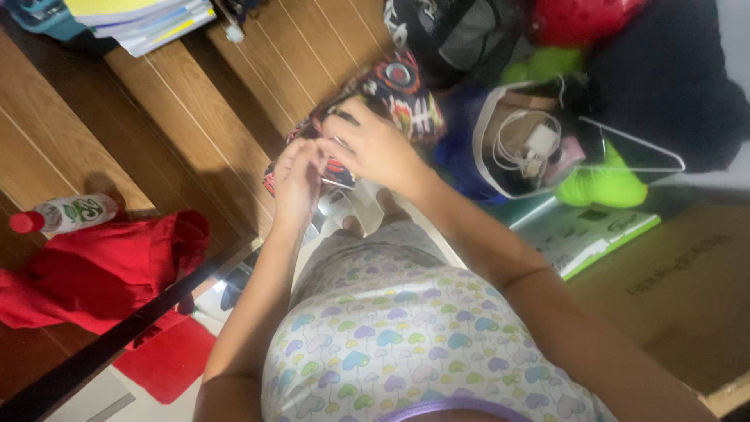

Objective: The person organizes items in a cluttered room by removing objects from a patterned bag and placing them on a white wire shelf. They handle a green-handled tool, a white case, a pink pouch, a yellow lunchbox, and snack packets, arranging them on the shelf and floor.

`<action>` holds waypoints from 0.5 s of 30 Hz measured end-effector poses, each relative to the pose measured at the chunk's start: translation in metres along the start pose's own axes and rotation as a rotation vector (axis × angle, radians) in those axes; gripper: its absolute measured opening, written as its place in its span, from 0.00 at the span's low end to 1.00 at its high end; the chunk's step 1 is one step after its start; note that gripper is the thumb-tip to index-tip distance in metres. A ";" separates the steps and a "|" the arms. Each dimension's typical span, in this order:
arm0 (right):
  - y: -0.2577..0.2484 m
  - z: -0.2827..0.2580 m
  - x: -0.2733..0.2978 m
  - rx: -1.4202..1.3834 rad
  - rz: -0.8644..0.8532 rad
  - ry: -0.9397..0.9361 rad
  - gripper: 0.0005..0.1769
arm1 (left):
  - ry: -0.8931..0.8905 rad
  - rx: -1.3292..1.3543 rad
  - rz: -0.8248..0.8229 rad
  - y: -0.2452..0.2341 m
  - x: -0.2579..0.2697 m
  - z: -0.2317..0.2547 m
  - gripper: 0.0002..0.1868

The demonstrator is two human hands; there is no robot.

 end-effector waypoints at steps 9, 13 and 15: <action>0.017 0.017 0.013 -0.092 0.101 0.033 0.07 | -0.119 -0.568 0.058 -0.041 -0.005 -0.013 0.10; 0.019 0.016 0.021 -0.102 0.133 0.002 0.06 | -0.123 -0.629 -0.069 -0.032 -0.010 -0.007 0.09; 0.017 0.014 0.020 -0.122 0.151 0.011 0.06 | -0.144 -0.539 -0.035 -0.027 -0.012 -0.011 0.09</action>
Point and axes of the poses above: each hand's wrist, its own x-axis away from the middle knuckle, its own y-axis out of the palm, z = x × y, the point moved 10 cm from there along -x, towards the middle knuckle, and after that the axes turned 11 degrees about x, right-handed, at the moved point
